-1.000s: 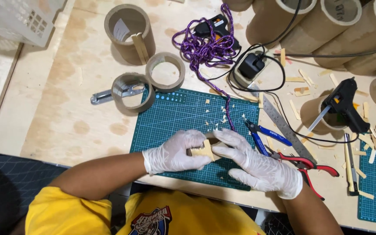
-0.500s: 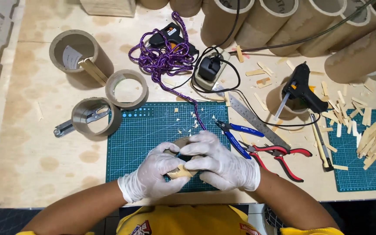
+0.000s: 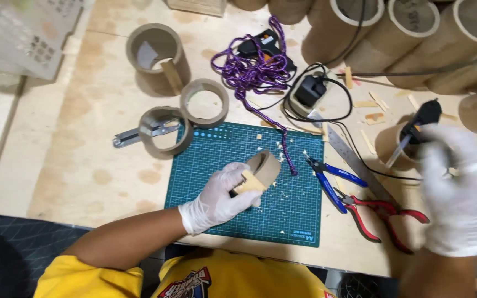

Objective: Cutting small wooden sticks and gluing them onto a circular cardboard frame to build a craft item.

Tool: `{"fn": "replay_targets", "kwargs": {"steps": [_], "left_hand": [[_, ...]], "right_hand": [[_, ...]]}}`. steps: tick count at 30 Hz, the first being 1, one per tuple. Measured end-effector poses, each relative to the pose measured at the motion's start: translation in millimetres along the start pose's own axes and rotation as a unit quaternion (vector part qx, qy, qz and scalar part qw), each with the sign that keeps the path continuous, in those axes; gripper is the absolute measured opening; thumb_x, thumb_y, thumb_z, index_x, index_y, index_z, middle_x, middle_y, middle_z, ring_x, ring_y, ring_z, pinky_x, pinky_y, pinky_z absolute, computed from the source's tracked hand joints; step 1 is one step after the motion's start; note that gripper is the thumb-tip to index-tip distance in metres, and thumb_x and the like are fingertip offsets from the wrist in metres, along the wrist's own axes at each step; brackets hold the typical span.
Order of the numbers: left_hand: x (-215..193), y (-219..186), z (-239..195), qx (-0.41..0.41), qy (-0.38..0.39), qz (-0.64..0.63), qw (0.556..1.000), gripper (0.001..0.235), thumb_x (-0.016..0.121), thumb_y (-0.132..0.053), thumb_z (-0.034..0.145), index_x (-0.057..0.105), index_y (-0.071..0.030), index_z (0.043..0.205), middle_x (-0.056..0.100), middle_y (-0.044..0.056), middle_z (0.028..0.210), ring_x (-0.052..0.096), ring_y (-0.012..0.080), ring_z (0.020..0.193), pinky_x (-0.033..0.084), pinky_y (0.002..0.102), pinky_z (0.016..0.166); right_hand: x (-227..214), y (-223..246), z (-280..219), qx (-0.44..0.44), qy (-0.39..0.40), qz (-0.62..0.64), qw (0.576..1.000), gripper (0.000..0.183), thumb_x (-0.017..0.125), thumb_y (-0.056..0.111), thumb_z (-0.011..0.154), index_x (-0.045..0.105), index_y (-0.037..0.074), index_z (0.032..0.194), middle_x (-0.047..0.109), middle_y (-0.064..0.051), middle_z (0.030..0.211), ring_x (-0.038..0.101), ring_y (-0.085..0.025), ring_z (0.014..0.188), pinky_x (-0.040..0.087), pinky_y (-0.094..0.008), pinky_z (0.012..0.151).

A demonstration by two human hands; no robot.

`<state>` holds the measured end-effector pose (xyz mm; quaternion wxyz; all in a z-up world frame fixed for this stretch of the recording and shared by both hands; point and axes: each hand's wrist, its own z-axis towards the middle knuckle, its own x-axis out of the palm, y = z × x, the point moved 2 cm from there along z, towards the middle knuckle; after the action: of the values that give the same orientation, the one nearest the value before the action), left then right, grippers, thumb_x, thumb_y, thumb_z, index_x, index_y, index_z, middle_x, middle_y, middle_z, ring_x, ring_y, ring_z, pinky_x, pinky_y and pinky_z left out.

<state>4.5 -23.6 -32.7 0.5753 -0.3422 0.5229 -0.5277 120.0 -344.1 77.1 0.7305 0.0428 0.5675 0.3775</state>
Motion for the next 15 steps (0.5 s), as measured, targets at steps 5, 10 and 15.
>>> {"fn": "replay_targets", "kwargs": {"steps": [5,10,15], "left_hand": [[-1,8,1,-0.054,-0.015,0.014,0.998,0.029,0.057,-0.034,0.096,0.076,-0.021,0.077,0.070,-0.002,0.088,0.062,0.0193,0.093,0.048,0.038,0.085],[0,9,-2,-0.008,-0.010,-0.056,0.998,0.032,0.045,-0.032,0.103,0.068,-0.011,0.097,0.068,0.003,0.094,0.068,0.0182,0.082,0.057,0.034,0.080],[-1,9,0,0.081,-0.025,0.066,0.994,0.019,0.056,-0.013,0.094,0.068,-0.013,0.109,0.070,0.002,0.103,0.065,0.0223,0.093,0.046,0.041,0.098]], "right_hand": [[-19,-136,-3,-0.086,0.024,-0.285,0.954,0.056,0.067,-0.004,0.097,0.063,-0.015,0.152,0.062,-0.039,0.148,0.059,-0.053,0.133,0.043,-0.056,0.117],[-8,-155,-8,0.081,0.141,-0.145,0.976,0.061,0.054,0.012,0.101,0.041,-0.007,0.157,0.045,-0.039,0.151,0.044,-0.053,0.137,0.033,-0.055,0.114],[9,-153,-5,0.124,0.125,-0.193,0.965,0.057,0.064,0.013,0.097,0.054,0.001,0.151,0.054,-0.032,0.140,0.055,-0.054,0.121,0.043,-0.060,0.099]]}}
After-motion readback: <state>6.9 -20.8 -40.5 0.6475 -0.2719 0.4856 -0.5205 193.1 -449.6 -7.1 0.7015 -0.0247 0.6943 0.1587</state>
